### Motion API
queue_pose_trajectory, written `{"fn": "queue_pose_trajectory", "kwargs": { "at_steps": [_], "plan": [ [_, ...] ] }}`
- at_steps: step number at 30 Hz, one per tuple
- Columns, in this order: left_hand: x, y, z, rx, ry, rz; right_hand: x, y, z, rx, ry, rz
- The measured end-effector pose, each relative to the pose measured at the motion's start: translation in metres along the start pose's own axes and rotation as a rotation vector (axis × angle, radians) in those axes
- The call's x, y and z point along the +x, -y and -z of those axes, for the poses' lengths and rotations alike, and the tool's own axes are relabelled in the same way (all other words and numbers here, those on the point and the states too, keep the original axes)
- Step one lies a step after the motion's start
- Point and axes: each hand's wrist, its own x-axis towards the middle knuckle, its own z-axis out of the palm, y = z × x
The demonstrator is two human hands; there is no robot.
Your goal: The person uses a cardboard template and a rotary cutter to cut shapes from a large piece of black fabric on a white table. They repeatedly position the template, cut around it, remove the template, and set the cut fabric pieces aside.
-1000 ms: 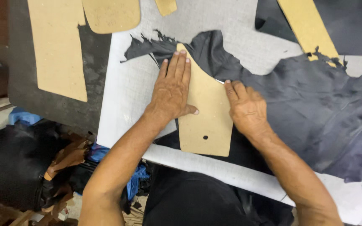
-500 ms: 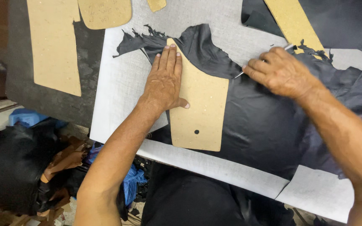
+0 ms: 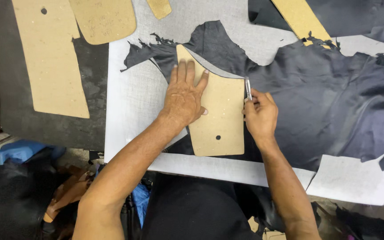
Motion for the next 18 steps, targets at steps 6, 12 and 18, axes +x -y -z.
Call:
{"fn": "queue_pose_trajectory", "kwargs": {
  "at_steps": [6, 12, 18],
  "plan": [
    [-0.004, -0.004, -0.008, 0.088, 0.021, -0.141, -0.008, 0.006, -0.012, -0.463, -0.114, 0.241],
    [-0.003, -0.008, 0.017, 0.149, 0.123, -0.13, -0.026, -0.004, -0.018, -0.534, -0.134, 0.239],
    [0.0, -0.009, 0.013, 0.171, 0.139, -0.136, -0.167, -0.006, 0.004, -0.555, -0.211, 0.194]
  ]
}}
